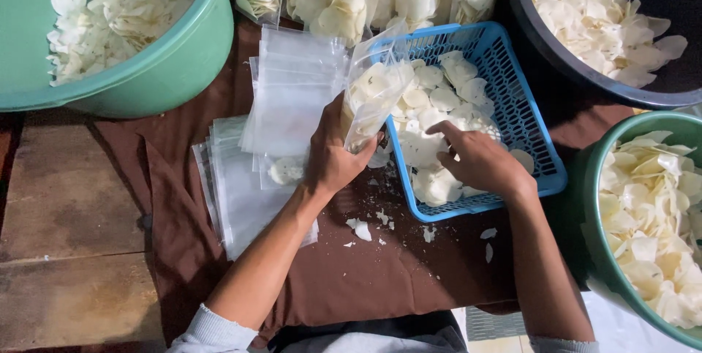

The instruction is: Packaging thin white chips into plastic bags from a basket.

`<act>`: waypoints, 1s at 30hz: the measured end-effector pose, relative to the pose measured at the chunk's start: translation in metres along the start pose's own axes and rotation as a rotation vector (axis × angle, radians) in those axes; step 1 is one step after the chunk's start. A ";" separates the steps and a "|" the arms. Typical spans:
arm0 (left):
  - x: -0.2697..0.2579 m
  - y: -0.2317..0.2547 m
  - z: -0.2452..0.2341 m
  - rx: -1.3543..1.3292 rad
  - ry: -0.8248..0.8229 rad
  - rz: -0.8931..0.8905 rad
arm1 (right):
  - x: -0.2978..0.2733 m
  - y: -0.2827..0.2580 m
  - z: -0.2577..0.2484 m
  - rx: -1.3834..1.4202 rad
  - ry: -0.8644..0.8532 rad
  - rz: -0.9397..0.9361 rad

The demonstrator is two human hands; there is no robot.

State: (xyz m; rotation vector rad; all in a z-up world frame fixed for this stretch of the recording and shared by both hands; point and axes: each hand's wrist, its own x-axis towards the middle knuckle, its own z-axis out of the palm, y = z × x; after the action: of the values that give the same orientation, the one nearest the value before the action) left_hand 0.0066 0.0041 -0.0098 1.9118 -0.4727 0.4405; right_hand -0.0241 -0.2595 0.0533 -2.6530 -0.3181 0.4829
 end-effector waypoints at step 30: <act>-0.001 -0.001 0.000 0.418 0.139 0.392 | -0.043 -0.110 -0.067 0.141 0.865 -0.121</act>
State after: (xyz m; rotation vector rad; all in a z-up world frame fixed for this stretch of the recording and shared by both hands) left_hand 0.0066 0.0041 -0.0110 2.1684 -0.7083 0.9855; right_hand -0.0536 -0.1998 0.1713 -2.4109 -0.1561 -0.6516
